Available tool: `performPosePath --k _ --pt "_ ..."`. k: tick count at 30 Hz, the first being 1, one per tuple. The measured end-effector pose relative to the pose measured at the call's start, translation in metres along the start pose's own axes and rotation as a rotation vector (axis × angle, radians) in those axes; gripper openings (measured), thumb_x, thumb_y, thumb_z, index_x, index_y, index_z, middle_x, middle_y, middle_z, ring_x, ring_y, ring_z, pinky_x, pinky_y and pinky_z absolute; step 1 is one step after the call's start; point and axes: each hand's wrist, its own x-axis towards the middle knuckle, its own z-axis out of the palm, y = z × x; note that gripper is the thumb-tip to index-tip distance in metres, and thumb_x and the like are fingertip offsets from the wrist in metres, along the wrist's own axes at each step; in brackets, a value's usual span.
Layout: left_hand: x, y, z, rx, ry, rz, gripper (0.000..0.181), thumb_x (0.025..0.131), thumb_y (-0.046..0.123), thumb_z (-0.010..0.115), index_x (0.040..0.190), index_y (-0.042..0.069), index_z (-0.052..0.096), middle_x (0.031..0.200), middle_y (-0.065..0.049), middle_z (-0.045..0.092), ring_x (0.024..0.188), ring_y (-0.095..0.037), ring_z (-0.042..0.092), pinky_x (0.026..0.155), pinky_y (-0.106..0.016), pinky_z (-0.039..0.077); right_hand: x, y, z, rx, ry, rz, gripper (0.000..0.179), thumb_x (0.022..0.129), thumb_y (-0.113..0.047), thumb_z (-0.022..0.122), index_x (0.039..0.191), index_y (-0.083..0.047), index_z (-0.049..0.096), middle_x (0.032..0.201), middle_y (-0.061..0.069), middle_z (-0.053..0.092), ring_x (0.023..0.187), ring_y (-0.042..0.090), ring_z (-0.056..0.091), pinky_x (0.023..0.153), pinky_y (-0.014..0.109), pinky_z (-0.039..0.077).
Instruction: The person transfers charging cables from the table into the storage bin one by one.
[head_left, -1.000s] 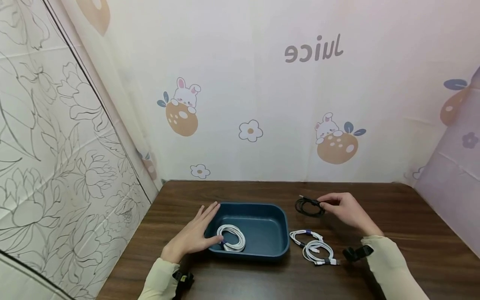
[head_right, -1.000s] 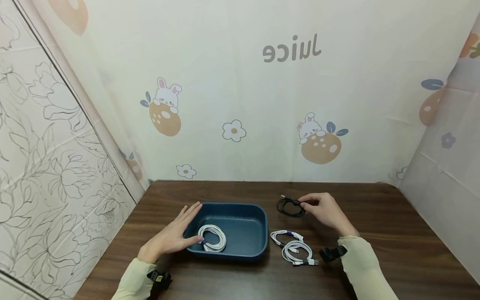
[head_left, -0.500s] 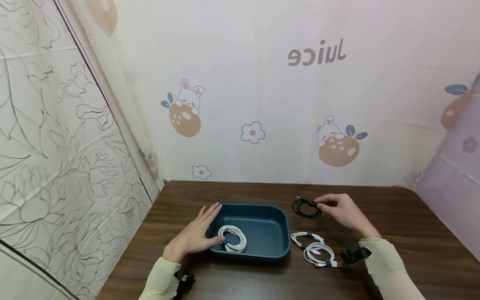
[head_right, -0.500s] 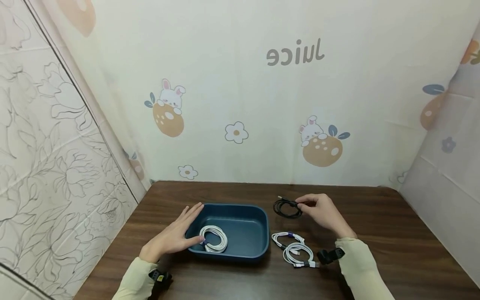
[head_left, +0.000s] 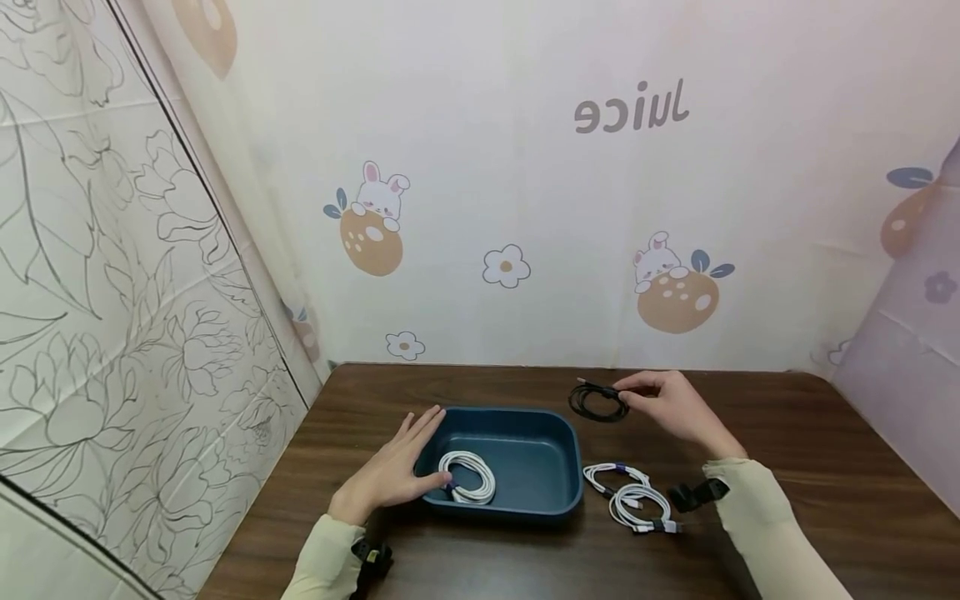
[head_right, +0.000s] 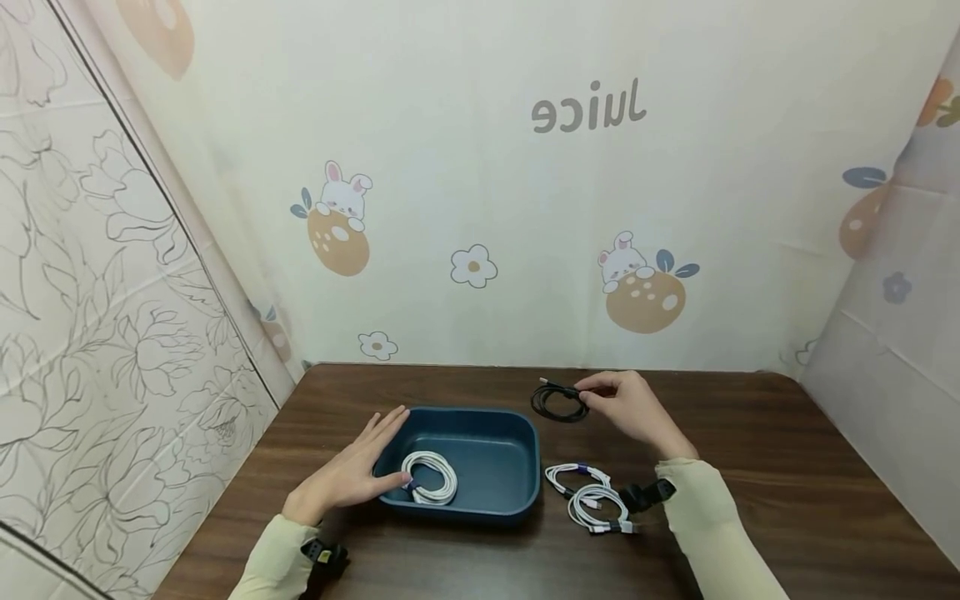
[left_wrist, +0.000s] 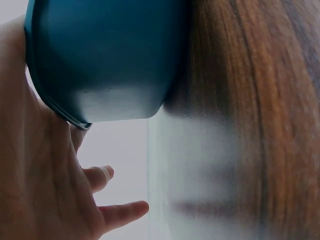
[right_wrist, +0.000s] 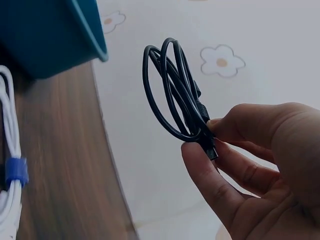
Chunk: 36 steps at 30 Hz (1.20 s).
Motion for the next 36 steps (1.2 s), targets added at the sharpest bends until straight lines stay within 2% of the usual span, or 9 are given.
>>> performPosePath --k 9,23,31,36 --pt "-0.001 0.0 0.0 0.0 -0.005 -0.012 0.094 0.094 0.06 0.064 0.167 0.027 0.016 0.175 0.001 0.012 0.157 -0.05 0.007 0.112 -0.078 0.027 0.012 -0.017 0.009 0.002 -0.032 -0.052 0.021 0.101 -0.018 0.068 0.118 -0.011 0.077 0.12 0.015 0.074 0.095 0.018 0.067 0.073 0.027 0.055" --pt "-0.001 -0.001 0.0 0.014 -0.009 -0.028 0.096 0.093 0.068 0.059 0.167 0.028 0.013 0.175 0.003 0.01 0.157 -0.049 0.007 0.112 -0.077 0.027 0.027 -0.031 0.022 0.046 -0.052 -0.048 0.019 0.1 -0.014 0.068 0.115 -0.01 0.078 0.12 0.016 0.073 0.094 0.018 0.068 0.073 0.028 0.056" --pt "-0.001 -0.001 0.0 0.006 -0.003 -0.023 0.096 0.093 0.067 0.06 0.167 0.028 0.014 0.175 0.002 0.011 0.157 -0.049 0.007 0.113 -0.077 0.026 0.033 -0.036 0.033 0.084 -0.081 -0.079 0.02 0.101 -0.012 0.066 0.117 -0.006 0.077 0.12 0.018 0.072 0.088 0.019 0.069 0.07 0.028 0.057" --pt "0.0 0.0 -0.001 0.009 -0.01 -0.022 0.096 0.093 0.066 0.06 0.167 0.027 0.013 0.175 0.002 0.01 0.157 -0.049 0.006 0.114 -0.077 0.026 0.038 -0.039 0.037 0.1 -0.098 -0.098 0.021 0.101 -0.013 0.066 0.117 -0.005 0.077 0.118 0.017 0.073 0.09 0.017 0.069 0.072 0.028 0.057"
